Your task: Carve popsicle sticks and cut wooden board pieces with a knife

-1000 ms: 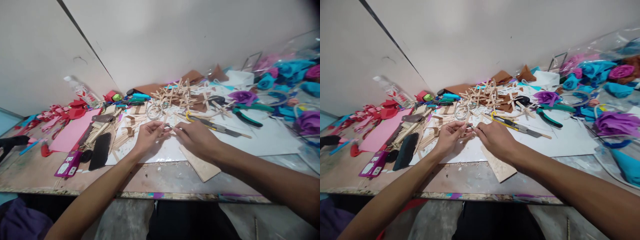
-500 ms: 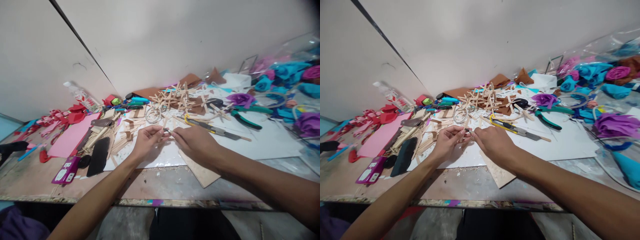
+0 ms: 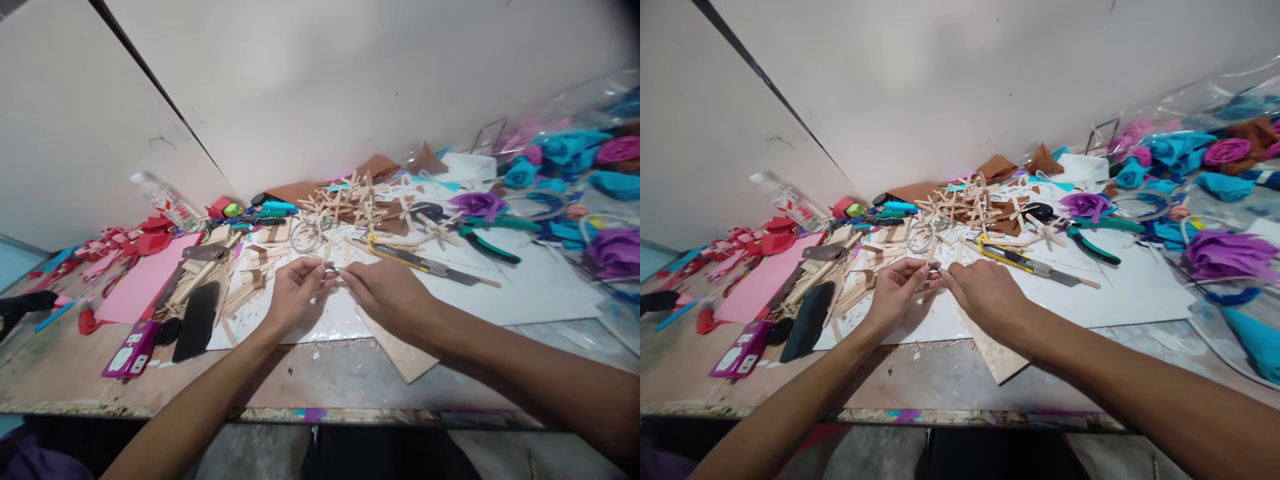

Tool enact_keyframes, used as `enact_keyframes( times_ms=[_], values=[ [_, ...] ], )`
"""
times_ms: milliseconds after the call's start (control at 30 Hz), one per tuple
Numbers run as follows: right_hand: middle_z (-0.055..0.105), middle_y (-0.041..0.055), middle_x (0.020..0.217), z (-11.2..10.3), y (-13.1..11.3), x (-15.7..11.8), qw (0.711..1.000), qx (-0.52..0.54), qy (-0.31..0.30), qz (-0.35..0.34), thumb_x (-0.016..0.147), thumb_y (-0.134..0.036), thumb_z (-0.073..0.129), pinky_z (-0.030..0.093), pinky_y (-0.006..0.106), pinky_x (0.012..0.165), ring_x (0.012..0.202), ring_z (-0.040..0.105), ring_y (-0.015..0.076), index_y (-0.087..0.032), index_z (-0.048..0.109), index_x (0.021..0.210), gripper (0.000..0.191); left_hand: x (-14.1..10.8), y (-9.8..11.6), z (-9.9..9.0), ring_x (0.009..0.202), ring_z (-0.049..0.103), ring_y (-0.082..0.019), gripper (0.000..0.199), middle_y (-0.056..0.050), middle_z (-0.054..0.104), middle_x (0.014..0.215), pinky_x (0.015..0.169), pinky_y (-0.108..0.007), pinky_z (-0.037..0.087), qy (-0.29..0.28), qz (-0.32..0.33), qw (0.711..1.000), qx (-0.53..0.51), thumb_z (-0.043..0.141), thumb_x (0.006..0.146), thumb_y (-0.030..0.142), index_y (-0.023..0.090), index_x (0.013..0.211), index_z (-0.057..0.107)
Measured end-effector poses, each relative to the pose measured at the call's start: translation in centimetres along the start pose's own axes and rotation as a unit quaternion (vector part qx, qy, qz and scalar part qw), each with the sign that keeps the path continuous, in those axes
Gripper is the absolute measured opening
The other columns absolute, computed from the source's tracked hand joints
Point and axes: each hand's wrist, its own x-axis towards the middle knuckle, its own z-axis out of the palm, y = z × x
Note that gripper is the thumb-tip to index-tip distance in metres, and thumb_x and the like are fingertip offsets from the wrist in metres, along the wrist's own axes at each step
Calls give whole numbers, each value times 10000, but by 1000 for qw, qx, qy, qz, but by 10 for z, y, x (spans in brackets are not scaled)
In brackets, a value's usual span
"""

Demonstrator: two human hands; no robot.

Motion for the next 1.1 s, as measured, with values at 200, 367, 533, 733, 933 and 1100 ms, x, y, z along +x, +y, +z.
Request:
enact_keyframes(
  times_ms=[200, 367, 533, 733, 933, 1100],
  values=[
    [773, 101, 836, -1, 0, 1, 1000, 15, 6, 2, 1130, -376, 408, 259, 325, 630, 707, 651, 206, -176, 751, 1022, 411, 1, 0, -1, 863, 816, -200, 353, -95, 833, 967, 852, -324, 684, -9, 16, 999, 31, 912, 796, 440, 156, 961, 784],
    [776, 107, 845, -3, -3, 0, 1000, 23, -3, 10, 1130, -365, 409, 272, 321, 632, 703, 649, 202, -168, 755, 1019, 413, 0, -2, -2, 883, 815, -195, 271, -77, 829, 972, 876, -333, 678, -10, 32, 997, 63, 866, 846, 403, 177, 970, 782],
    [789, 117, 877, -5, -3, -1, 999, 27, -15, 21, 1126, -364, 419, 288, 325, 640, 732, 666, 214, -166, 767, 1054, 406, 0, -4, -1, 907, 821, -211, 267, -74, 827, 949, 860, -325, 680, -2, 17, 999, 50, 874, 838, 392, 177, 954, 766],
    [788, 111, 868, -3, 2, 1, 999, 47, -10, 24, 1123, -351, 419, 313, 330, 659, 771, 688, 229, -166, 769, 1003, 413, -1, -2, -1, 935, 827, -231, 278, -81, 827, 929, 862, -334, 686, -1, 13, 999, 46, 867, 847, 392, 166, 962, 752],
    [782, 105, 865, 0, 1, -2, 997, 70, -12, 1, 1119, -333, 436, 316, 329, 669, 734, 676, 208, -161, 751, 992, 381, -2, -1, -2, 875, 814, -187, 254, -78, 835, 992, 842, -315, 688, 5, 30, 997, 76, 857, 853, 382, 176, 971, 770],
    [777, 97, 844, 1, 1, -3, 997, 80, 7, -6, 1121, -353, 429, 326, 330, 676, 725, 673, 206, -164, 747, 977, 397, -1, -3, -3, 878, 811, -190, 252, -80, 833, 1000, 829, -313, 685, 12, 36, 996, 86, 847, 863, 385, 182, 992, 768]
  ],
)
